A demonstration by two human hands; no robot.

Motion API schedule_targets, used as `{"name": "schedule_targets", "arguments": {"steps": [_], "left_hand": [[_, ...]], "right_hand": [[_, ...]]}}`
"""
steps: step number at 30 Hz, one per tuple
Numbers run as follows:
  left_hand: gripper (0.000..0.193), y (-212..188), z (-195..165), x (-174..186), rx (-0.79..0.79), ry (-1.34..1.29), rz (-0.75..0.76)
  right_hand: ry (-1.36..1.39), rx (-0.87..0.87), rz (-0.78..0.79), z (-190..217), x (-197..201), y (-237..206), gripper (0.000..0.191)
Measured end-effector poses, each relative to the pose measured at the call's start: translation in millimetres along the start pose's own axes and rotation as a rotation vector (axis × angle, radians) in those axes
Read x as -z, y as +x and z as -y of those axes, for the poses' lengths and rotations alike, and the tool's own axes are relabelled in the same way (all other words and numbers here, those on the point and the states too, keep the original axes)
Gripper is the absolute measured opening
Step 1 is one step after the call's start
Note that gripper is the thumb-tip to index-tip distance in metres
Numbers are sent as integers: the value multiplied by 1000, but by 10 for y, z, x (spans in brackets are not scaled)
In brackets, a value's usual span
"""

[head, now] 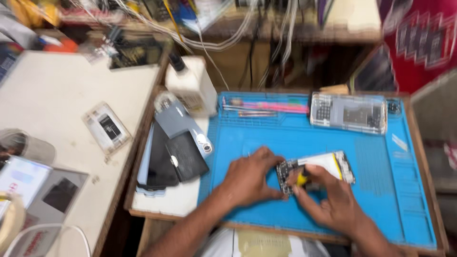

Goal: The person uses a yellow-handled screwdriver to unscrew and remove screws from the internal frame of a disassembled smartphone. The person works on a blue anti-static mat in a cluttered electronics repair shop.

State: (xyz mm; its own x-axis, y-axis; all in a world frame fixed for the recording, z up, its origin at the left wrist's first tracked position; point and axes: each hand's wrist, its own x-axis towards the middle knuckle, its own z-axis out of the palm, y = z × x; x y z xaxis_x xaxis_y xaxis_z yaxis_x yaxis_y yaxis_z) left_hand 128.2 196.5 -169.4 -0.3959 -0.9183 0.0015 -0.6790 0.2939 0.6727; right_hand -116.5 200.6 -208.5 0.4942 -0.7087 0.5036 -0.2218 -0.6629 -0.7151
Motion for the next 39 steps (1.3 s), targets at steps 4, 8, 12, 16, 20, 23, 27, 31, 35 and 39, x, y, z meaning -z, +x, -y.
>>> {"name": "schedule_targets", "arguments": {"steps": [4,8,12,16,20,23,27,31,35,39], "left_hand": [[83,19,-42,11,59,-29,17],[81,54,-129,100,92,-55,31],[80,36,-82,39,85,-27,34],[81,25,-33,-42,66,-34,30],[85,107,-88,112,21,9,6],[83,62,-114,208,67,-59,63],[82,28,-41,135,69,-113,79],[76,29,73,46,12,-112,22],[74,71,96,63,-4,-114,34],[70,69,98,66,35,-137,69]], "right_hand": [[-206,16,-68,64,7,97,83],[-174,2,-82,158,52,183,78],[-64,-47,20,104,138,87,76],[29,-35,57,-13,128,-39,72],[-277,-20,-96,-184,33,58,91],[-180,-146,-190,-293,-73,32,89],[-162,-110,-226,-563,-166,-107,78],[-21,-111,-138,-855,-159,-209,75],[19,11,-115,-1003,-168,-146,79],[-281,-18,-250,-978,-156,-99,91]]}}
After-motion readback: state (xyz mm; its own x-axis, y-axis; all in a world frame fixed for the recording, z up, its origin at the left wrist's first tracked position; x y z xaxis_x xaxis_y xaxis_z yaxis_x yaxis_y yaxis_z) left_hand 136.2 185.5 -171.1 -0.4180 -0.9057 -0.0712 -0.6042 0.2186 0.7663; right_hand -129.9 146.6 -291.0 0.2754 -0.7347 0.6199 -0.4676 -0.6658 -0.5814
